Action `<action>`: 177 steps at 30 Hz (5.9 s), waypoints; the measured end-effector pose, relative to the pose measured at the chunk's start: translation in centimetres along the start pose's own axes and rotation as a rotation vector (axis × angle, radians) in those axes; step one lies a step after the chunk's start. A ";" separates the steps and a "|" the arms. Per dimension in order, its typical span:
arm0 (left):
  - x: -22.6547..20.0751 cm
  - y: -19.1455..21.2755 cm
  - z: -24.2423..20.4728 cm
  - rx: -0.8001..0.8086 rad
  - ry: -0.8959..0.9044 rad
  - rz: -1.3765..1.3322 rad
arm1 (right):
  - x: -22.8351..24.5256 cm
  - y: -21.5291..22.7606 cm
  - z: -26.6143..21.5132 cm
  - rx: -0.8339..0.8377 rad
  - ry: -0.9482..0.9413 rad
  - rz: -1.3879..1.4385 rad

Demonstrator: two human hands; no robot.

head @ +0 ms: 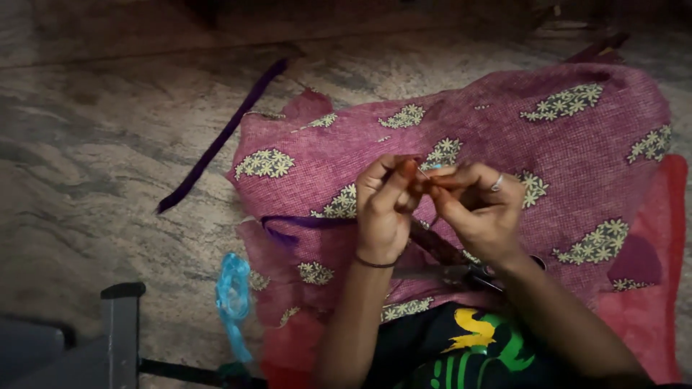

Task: Making a decorative ribbon accessory using fabric, ribbon, needle, and scissors.

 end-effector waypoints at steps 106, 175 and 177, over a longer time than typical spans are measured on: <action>-2.9 0.8 4.4 0.327 -0.100 1.238 | -7.4 1.7 7.3 0.347 -0.699 -0.006; -3.0 2.7 8.3 0.280 -0.457 1.016 | -6.7 1.3 4.3 0.348 -0.668 -0.340; -4.0 2.9 8.4 0.226 -0.392 0.828 | -6.4 1.4 4.4 0.283 -0.715 -0.406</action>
Point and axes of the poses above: each hand's wrist, its own z-axis towards the middle knuckle, its own y-axis out of the back of the hand, x = y × z, the point moved 4 cm from there along z, towards the middle knuckle, and after that the axes turned 6 degrees about -z, right-handed, at the moved point
